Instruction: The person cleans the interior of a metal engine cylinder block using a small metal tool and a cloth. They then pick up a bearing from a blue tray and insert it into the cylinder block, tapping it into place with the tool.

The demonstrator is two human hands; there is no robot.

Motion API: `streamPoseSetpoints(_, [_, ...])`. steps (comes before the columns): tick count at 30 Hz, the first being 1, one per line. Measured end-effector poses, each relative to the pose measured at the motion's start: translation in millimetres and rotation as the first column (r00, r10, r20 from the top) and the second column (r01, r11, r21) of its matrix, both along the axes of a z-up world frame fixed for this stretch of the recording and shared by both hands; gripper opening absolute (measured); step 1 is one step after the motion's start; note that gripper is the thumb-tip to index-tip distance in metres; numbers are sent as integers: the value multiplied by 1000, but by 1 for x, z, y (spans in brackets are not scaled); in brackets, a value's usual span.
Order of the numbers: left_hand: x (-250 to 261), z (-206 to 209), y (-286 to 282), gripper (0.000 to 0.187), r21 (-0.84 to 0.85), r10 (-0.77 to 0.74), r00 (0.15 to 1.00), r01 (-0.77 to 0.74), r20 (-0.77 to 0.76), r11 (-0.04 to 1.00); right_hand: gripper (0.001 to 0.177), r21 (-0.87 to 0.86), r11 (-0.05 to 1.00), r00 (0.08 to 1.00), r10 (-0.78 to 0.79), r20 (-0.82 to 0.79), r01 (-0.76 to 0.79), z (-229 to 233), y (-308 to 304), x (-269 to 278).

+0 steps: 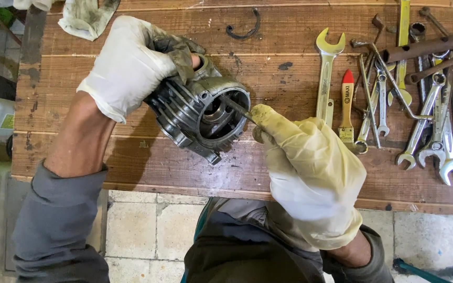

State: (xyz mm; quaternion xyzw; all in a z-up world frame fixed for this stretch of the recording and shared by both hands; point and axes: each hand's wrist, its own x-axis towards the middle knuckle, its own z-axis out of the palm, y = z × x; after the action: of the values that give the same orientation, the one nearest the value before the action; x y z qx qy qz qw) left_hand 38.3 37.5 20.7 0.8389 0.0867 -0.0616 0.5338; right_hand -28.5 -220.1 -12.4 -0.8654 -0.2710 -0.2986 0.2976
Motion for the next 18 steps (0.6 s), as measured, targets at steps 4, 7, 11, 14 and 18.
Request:
streamPoseSetpoints(4, [-4, 3, -6, 10, 31, -35, 998, 34, 47, 999, 23, 76, 995, 997, 69, -34, -66, 3, -1, -3])
streamPoseSetpoints(7, [-7, 7, -13, 13, 40, -46, 998, 45, 36, 998, 29, 31, 999, 985, -17, -169, 22, 1, -8, -13])
streamPoseSetpoints(11, [-17, 18, -31, 16, -14, -8, 1000, 8, 0, 1000, 20, 5, 1000, 1000, -15, 1, 15, -1, -14, -22])
streamPoseSetpoints(14, [-21, 13, -32, 28, 43, -55, 998, 55, 1, 998, 27, 85, 991, 983, -87, -163, 101, -3, -18, -36])
streamPoseSetpoints(18, [-17, 13, -35, 17, 116, -70, 998, 70, -8, 991, 27, 173, 977, 975, -89, -203, 125, -20, -18, -37])
